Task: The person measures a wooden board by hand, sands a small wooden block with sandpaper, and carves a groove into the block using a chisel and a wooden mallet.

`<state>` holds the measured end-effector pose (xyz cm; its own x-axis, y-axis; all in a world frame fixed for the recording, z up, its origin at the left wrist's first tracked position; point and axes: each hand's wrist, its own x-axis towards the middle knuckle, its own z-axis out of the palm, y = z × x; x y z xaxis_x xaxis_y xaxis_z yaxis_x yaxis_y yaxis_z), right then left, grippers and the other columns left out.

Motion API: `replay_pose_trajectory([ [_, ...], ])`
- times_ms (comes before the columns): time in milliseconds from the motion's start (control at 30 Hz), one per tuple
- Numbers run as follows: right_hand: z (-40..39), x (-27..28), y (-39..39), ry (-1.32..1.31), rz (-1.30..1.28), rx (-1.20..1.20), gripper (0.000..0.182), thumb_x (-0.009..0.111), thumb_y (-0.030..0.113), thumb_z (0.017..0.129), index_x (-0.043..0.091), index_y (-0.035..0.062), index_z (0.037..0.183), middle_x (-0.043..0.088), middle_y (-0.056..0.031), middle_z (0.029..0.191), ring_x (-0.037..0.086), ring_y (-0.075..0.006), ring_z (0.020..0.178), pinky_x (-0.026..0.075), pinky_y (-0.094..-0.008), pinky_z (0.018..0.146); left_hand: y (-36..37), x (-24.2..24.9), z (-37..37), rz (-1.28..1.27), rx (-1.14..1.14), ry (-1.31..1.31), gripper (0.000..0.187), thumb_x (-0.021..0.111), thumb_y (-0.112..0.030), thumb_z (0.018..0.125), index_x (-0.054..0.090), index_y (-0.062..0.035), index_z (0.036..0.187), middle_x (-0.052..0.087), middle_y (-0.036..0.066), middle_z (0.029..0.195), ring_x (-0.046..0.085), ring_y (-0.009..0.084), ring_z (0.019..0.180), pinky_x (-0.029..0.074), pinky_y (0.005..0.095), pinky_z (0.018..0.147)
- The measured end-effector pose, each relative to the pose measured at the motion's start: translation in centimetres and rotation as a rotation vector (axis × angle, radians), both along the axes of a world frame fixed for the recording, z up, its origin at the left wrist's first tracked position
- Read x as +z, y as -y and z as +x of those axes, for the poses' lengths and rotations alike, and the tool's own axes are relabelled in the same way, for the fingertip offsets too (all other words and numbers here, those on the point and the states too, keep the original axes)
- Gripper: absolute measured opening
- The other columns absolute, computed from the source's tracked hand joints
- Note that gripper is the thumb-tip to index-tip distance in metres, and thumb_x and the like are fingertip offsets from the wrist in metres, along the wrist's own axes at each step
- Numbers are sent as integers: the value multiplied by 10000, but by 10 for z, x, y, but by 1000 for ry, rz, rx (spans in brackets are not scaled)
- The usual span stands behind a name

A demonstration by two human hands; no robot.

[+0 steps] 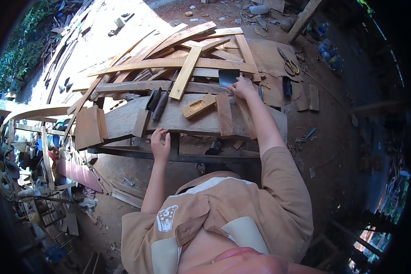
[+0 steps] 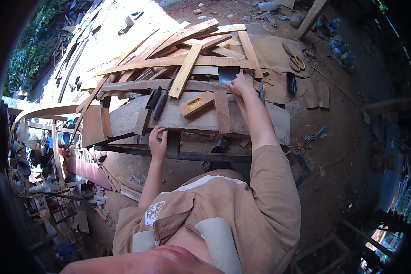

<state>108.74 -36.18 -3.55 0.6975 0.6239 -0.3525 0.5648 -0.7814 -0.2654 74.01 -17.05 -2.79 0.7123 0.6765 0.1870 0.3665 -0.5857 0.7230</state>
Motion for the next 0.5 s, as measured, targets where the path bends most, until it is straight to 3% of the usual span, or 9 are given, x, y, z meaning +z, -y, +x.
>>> replay_pose_trajectory([
  [67,0,3,0,-39,-136,57,505,359,557,856,625,192,1083,250,-155,1409,177,-290,1325,246,-399,1039,6,1,11,-1,-50,41,149,581,-125,799,605,-31,912,572,133,1066,525,271,1026,387,351,899],
  [267,-7,0,0,-42,-180,49,587,288,607,852,509,209,1223,149,-89,1454,119,-252,1344,211,-535,1024,23,-5,16,-30,-123,51,151,586,-131,800,607,-25,905,592,135,1029,541,269,1008,397,345,890],
  [333,-2,-12,-1,-36,-171,60,601,270,600,860,488,188,1238,148,-67,1456,119,-245,1344,205,-549,1022,26,-7,14,-82,-139,49,139,601,-129,781,605,-31,880,594,134,999,532,290,996,395,375,890],
  [500,-5,-18,-2,4,-101,74,620,250,576,875,446,137,1267,159,-29,1456,121,-225,1344,206,-576,1009,26,-9,8,-56,-147,17,142,585,-117,794,608,-12,886,603,141,994,559,266,974,412,343,870],
])
